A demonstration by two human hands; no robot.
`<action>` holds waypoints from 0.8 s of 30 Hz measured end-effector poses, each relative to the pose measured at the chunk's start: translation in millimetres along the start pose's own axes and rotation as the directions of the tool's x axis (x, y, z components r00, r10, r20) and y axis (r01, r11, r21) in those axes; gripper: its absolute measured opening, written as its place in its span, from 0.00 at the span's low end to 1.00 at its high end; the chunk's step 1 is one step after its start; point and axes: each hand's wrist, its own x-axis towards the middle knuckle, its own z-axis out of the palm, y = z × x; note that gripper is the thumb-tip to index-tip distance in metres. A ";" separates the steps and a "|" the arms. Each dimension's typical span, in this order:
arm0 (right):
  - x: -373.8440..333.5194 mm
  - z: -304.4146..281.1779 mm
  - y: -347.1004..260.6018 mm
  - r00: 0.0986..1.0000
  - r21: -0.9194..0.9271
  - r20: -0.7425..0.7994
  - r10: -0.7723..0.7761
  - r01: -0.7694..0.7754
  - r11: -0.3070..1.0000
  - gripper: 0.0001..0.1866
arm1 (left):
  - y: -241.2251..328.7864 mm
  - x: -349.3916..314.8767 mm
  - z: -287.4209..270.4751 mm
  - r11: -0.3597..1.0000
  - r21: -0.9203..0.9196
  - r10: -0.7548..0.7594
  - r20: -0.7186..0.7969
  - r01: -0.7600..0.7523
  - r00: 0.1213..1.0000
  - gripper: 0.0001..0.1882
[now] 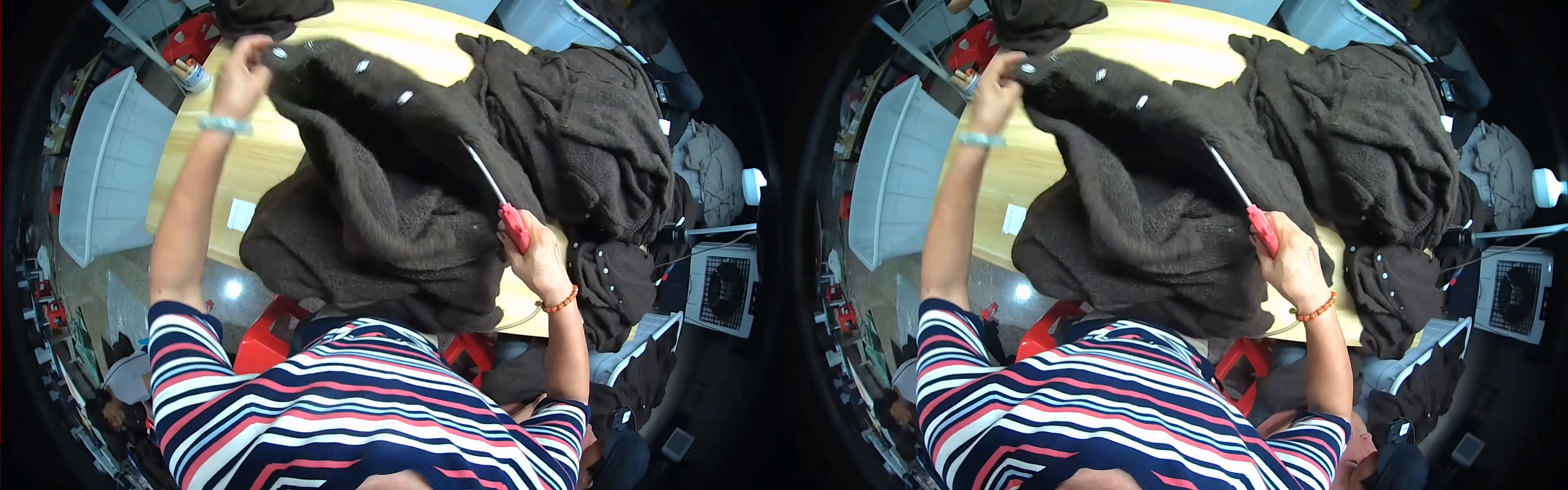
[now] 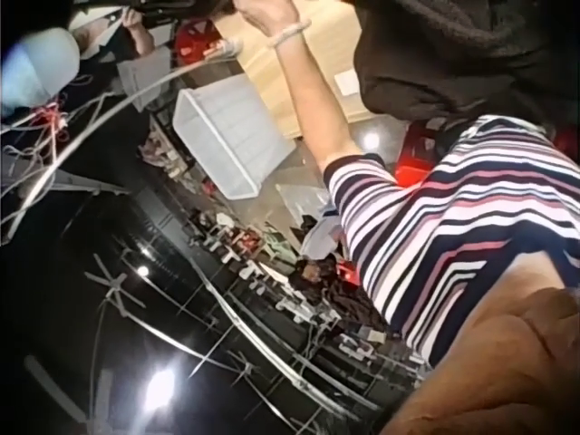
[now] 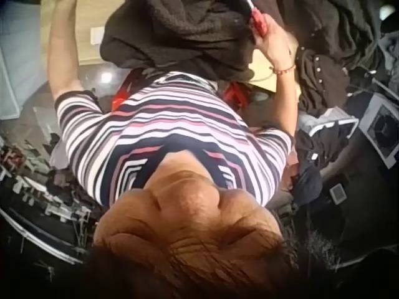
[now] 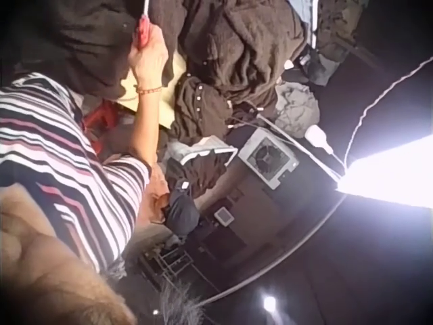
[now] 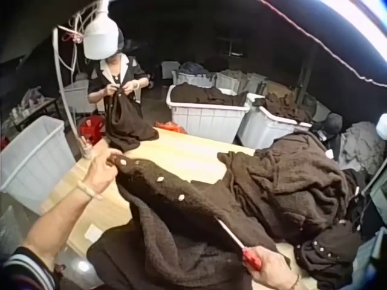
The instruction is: Trimming loose threads and excess fabric from knitted garments using a pair of scissors.
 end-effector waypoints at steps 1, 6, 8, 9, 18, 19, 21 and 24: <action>-0.2 2.1 5.5 1.000 -0.008 -0.012 0.017 -0.017 1.000 0.12 | 15.6 -19.6 21.8 0.999 0.010 0.035 0.032 -0.035 0.999 0.19; -16.9 10.8 9.6 0.987 0.023 0.049 0.152 -0.153 0.988 0.12 | 91.3 -124.4 67.4 0.875 -0.195 0.477 0.497 -0.442 0.725 0.32; -21.2 13.1 11.6 0.984 0.015 0.033 0.178 -0.178 0.984 0.11 | 101.9 -127.2 89.3 0.921 -0.289 0.387 0.616 -0.260 0.686 0.33; -22.8 10.9 11.3 0.985 0.001 0.035 0.168 -0.168 0.986 0.11 | 104.4 -126.8 101.1 0.935 -0.338 0.317 0.664 -0.105 0.677 0.34; -75.1 -24.4 -13.2 0.934 -0.117 0.214 0.285 -0.266 0.957 0.11 | 121.8 -155.3 86.5 0.905 -0.234 0.062 0.898 0.356 0.435 0.27; -79.6 -24.6 -17.6 0.923 -0.143 0.242 0.299 -0.271 0.952 0.11 | 125.8 -161.4 83.6 0.905 -0.209 0.018 0.889 0.370 0.458 0.20; -86.0 -26.9 -27.8 0.913 -0.153 0.278 0.298 -0.264 0.952 0.11 | 109.9 -172.9 97.2 0.884 -0.259 0.002 0.836 0.391 0.548 0.15; -96.1 -25.4 -49.8 0.905 -0.215 0.327 0.273 -0.210 0.954 0.12 | 104.2 -183.7 106.2 0.767 -0.442 -0.009 0.717 0.465 0.697 0.08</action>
